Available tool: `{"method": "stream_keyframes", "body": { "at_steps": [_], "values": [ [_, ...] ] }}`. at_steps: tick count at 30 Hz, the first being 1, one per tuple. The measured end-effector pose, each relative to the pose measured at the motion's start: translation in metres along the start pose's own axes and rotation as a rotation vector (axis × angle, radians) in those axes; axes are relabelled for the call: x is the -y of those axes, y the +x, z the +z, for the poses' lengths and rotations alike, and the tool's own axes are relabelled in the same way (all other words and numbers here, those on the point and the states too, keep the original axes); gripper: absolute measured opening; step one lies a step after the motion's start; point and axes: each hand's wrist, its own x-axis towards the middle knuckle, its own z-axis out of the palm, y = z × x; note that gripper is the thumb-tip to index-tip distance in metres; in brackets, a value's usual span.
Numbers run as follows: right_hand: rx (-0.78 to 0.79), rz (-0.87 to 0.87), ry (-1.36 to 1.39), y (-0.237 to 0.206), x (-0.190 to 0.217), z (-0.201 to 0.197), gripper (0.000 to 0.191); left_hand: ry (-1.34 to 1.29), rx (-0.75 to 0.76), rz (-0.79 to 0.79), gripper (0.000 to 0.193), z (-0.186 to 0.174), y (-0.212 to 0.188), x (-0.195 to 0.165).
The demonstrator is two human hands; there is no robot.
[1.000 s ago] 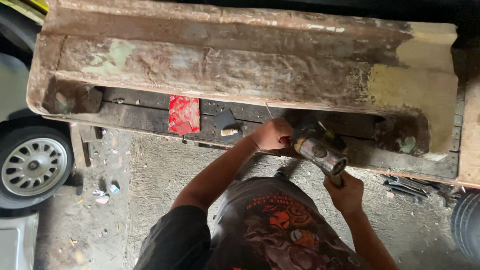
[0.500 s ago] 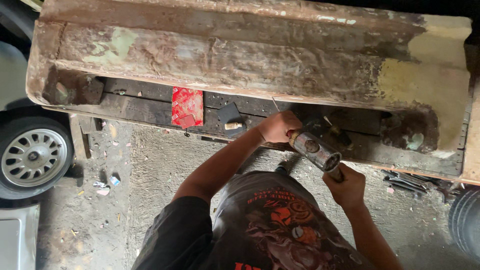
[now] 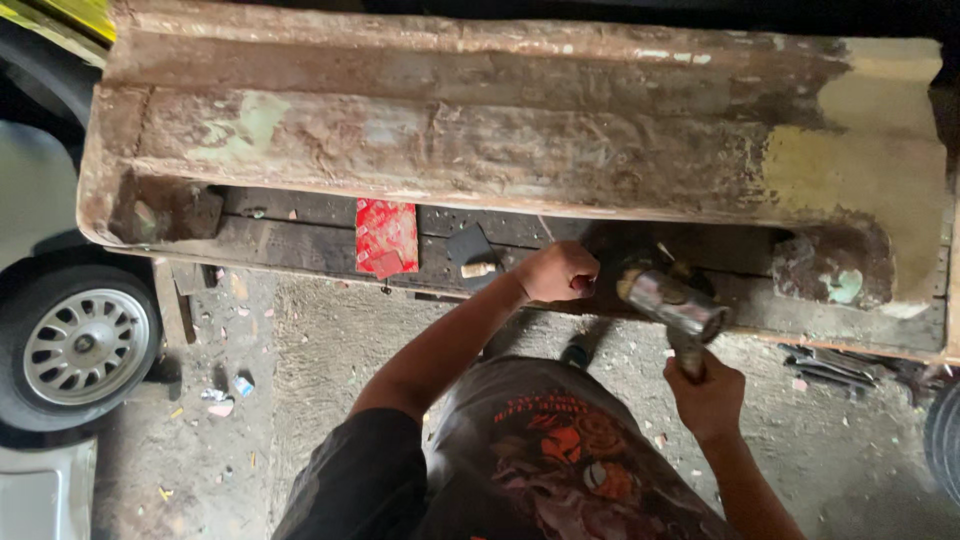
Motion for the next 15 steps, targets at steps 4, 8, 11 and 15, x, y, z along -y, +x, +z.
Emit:
{"method": "stream_keyframes", "body": {
  "at_steps": [4, 8, 11, 15],
  "values": [
    [-0.041, -0.011, 0.13, -0.007, 0.002, -0.005, 0.027, 0.045, -0.042, 0.099, 0.014, 0.004, 0.007, -0.009],
    [-0.035, -0.009, 0.029, -0.005, 0.01, -0.005, 0.025, 0.06, 0.006, 0.065, 0.018, 0.006, 0.013, -0.011],
    [-0.017, -0.023, 0.051, -0.008, 0.019, -0.003, 0.024, -0.018, -0.079, 0.056, 0.023, 0.008, 0.013, -0.01],
    [-0.016, -0.076, 0.063, -0.01, 0.025, -0.003, 0.022, 0.005, -0.09, 0.008, 0.025, 0.008, 0.012, -0.011]
  ]
}}
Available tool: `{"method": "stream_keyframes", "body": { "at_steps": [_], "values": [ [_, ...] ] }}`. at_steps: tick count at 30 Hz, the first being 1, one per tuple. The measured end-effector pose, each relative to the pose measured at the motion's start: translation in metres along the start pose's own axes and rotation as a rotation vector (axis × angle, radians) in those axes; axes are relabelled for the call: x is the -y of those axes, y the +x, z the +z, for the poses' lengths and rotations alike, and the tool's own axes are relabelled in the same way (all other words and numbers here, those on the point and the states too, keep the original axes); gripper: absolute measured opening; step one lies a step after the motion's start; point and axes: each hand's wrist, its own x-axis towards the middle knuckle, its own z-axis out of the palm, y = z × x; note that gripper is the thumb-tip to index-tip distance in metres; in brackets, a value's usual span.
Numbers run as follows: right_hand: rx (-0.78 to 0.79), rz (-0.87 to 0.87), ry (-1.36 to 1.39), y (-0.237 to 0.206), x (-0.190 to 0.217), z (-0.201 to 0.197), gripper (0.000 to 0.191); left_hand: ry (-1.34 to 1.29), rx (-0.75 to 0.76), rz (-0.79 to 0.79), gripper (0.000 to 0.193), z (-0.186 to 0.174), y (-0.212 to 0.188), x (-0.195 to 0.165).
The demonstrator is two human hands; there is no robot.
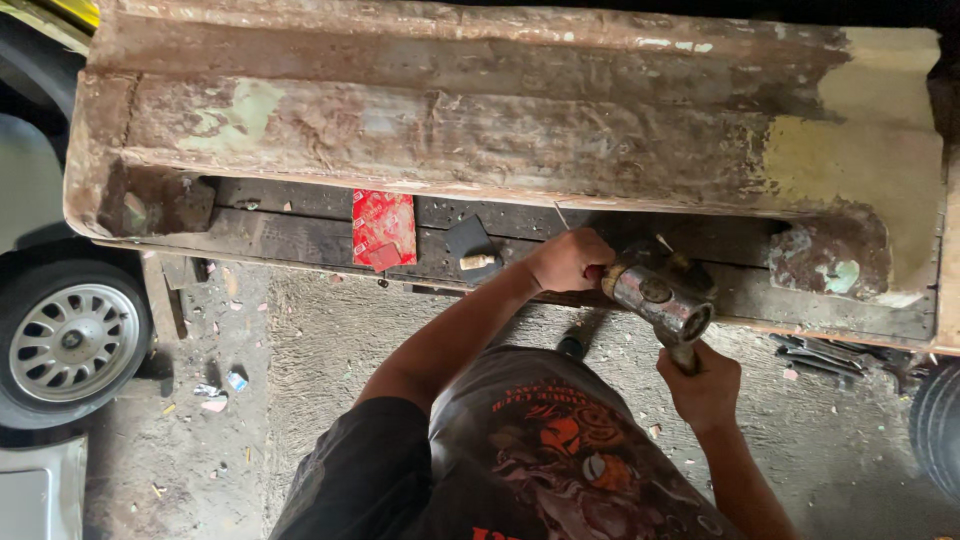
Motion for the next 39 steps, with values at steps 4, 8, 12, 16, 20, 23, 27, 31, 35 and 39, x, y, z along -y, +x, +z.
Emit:
{"method": "stream_keyframes", "body": {
  "at_steps": [4, 8, 12, 16, 20, 23, 27, 31, 35, 39],
  "values": [
    [0.063, 0.069, -0.086, 0.0, -0.001, -0.007, 0.018, -0.022, -0.059, 0.029, 0.021, 0.002, -0.001, 0.003],
    [0.004, -0.203, -0.034, -0.002, -0.004, -0.012, 0.021, -0.025, -0.091, 0.023, 0.013, 0.007, -0.003, 0.01],
    [0.09, -0.139, -0.212, 0.007, -0.004, 0.0, 0.026, -0.089, 0.022, -0.154, 0.009, 0.008, -0.006, 0.014],
    [0.024, -0.143, -0.22, 0.011, -0.002, 0.003, 0.026, -0.081, -0.041, -0.042, 0.009, -0.004, -0.012, 0.007],
    [0.001, -0.008, 0.014, 0.005, 0.003, -0.006, 0.022, -0.045, 0.036, -0.014, 0.014, -0.004, -0.006, -0.005],
    [-0.006, -0.039, -0.021, 0.006, 0.008, -0.01, 0.021, -0.005, -0.059, 0.022, 0.027, -0.002, -0.003, -0.007],
    [0.015, -0.045, -0.068, 0.007, 0.013, -0.007, 0.021, -0.012, -0.053, 0.04, 0.029, -0.001, -0.003, -0.002],
    [0.036, -0.036, -0.178, 0.004, 0.009, -0.006, 0.026, -0.001, -0.088, 0.018, 0.027, 0.0, -0.002, 0.002],
    [0.007, -0.141, -0.01, 0.0, -0.001, -0.008, 0.019, -0.019, -0.071, 0.034, 0.021, 0.004, -0.001, 0.003],
    [-0.018, -0.305, 0.053, 0.002, -0.012, -0.004, 0.024, 0.002, -0.086, 0.021, 0.014, 0.006, -0.005, 0.007]
  ]
}}
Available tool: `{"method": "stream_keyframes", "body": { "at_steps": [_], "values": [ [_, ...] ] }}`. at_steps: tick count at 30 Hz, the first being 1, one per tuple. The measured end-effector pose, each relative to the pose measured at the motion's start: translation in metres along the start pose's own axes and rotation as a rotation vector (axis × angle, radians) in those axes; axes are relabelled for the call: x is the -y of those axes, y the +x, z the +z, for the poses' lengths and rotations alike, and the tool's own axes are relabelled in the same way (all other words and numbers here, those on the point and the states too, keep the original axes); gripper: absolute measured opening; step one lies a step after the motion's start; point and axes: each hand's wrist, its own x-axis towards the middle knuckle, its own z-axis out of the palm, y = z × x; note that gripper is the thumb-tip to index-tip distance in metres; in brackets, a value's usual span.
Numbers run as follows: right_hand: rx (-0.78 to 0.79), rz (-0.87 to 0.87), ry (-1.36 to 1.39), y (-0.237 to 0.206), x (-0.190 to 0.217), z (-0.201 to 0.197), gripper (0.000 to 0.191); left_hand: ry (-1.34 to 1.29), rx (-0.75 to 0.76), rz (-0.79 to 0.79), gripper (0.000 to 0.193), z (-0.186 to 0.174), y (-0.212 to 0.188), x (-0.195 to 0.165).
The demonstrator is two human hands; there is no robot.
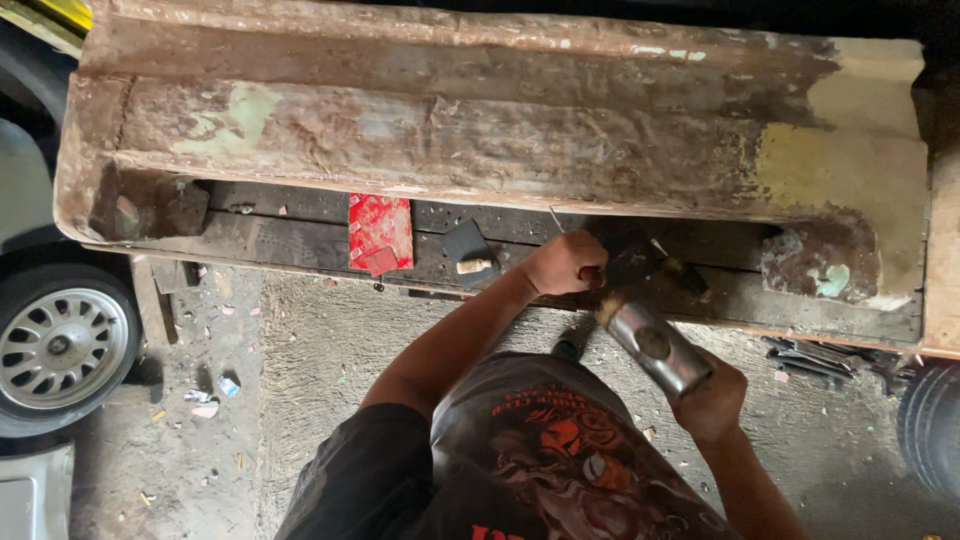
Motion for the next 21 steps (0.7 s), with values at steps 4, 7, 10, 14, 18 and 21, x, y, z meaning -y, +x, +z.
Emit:
{"method": "stream_keyframes", "body": {
  "at_steps": [4, 7, 10, 14, 18, 21],
  "values": [
    [0.231, 0.246, -0.401, 0.009, -0.011, 0.012, 0.025, -0.08, 0.064, -0.225, 0.009, -0.011, -0.006, 0.008],
    [0.128, 0.242, -0.274, 0.011, -0.015, 0.013, 0.027, -0.066, 0.046, -0.106, 0.013, -0.013, -0.006, 0.002],
    [0.016, 0.338, -0.113, 0.008, -0.011, 0.008, 0.023, -0.052, 0.002, 0.029, 0.016, -0.005, -0.001, -0.012],
    [-0.031, 0.2, -0.091, 0.012, 0.0, 0.0, 0.024, -0.024, 0.046, 0.066, 0.021, 0.001, 0.013, -0.015],
    [-0.01, 0.235, -0.079, 0.015, 0.01, -0.001, 0.025, -0.064, 0.043, 0.039, 0.022, 0.001, 0.008, -0.014],
    [0.002, 0.257, -0.089, 0.016, 0.013, 0.0, 0.025, -0.009, 0.067, 0.033, 0.021, 0.002, 0.002, -0.009]
  ]
}}
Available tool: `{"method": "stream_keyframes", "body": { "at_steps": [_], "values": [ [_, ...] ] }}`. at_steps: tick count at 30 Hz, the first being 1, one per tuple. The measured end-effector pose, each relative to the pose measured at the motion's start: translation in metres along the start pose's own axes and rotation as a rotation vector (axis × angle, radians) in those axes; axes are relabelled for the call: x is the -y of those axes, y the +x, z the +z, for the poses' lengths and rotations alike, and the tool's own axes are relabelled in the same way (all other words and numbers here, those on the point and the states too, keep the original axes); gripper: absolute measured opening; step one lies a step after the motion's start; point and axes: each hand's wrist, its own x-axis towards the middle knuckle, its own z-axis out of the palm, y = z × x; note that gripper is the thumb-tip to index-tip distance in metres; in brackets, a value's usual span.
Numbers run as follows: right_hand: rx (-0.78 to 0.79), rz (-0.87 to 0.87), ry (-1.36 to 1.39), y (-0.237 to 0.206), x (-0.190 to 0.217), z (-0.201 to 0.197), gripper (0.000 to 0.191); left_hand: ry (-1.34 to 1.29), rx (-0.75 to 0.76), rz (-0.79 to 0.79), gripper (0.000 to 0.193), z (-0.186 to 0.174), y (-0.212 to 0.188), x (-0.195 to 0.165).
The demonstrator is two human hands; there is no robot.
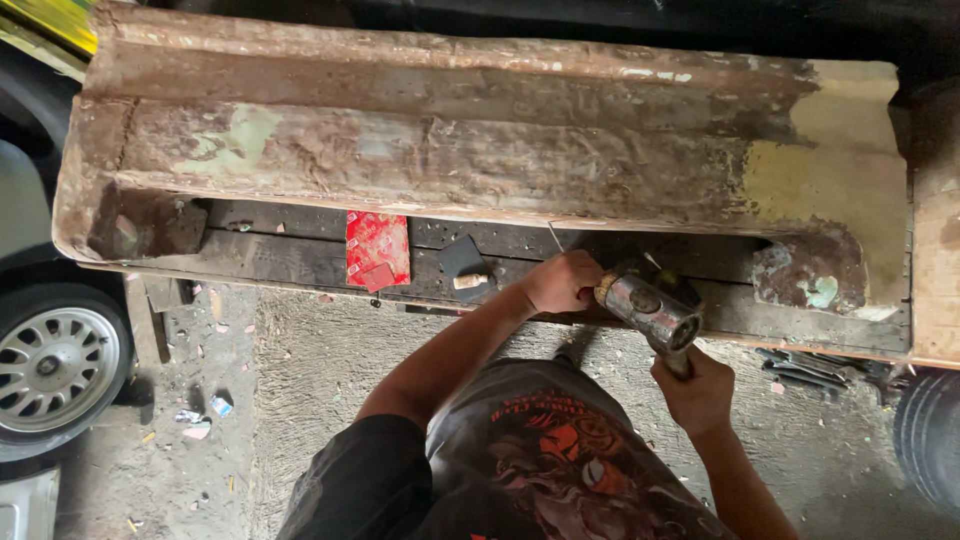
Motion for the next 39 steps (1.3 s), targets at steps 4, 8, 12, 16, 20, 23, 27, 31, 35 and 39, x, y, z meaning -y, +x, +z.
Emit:
{"method": "stream_keyframes", "body": {
  "at_steps": [4, 8, 12, 16, 20, 23, 27, 31, 35, 39],
  "values": [
    [0.055, 0.081, -0.012, -0.001, -0.002, -0.001, 0.023, -0.001, 0.05, 0.001, 0.017, 0.004, -0.003, 0.009],
    [0.032, 0.06, -0.023, -0.001, -0.003, -0.001, 0.025, -0.011, 0.072, 0.02, 0.016, 0.007, -0.004, 0.013],
    [0.004, 0.019, -0.021, -0.005, -0.008, -0.001, 0.025, 0.043, 0.108, 0.037, 0.016, 0.005, -0.004, 0.012],
    [-0.033, -0.065, 0.058, -0.012, -0.02, -0.003, 0.021, 0.029, 0.15, 0.014, 0.013, 0.002, 0.001, 0.012],
    [0.006, -0.227, -0.101, -0.011, -0.031, 0.001, 0.025, -0.004, 0.195, 0.019, 0.012, -0.001, 0.006, 0.01],
    [0.124, 0.009, -0.256, -0.007, -0.034, 0.006, 0.032, -0.263, 0.207, -0.085, 0.014, -0.005, 0.007, 0.007],
    [0.003, 0.085, -0.176, -0.002, -0.036, 0.007, 0.032, -0.058, 0.148, 0.067, 0.014, -0.005, 0.013, 0.002],
    [-0.052, 0.106, -0.104, -0.004, -0.034, -0.001, 0.028, -0.045, 0.221, 0.039, 0.015, 0.0, 0.019, 0.002],
    [-0.033, 0.064, -0.01, -0.004, -0.026, -0.005, 0.025, -0.005, 0.238, 0.018, 0.011, 0.002, 0.016, -0.001],
    [0.004, 0.054, -0.036, -0.009, -0.021, -0.005, 0.023, -0.086, 0.232, -0.013, 0.015, -0.004, 0.017, -0.004]
  ]
}}
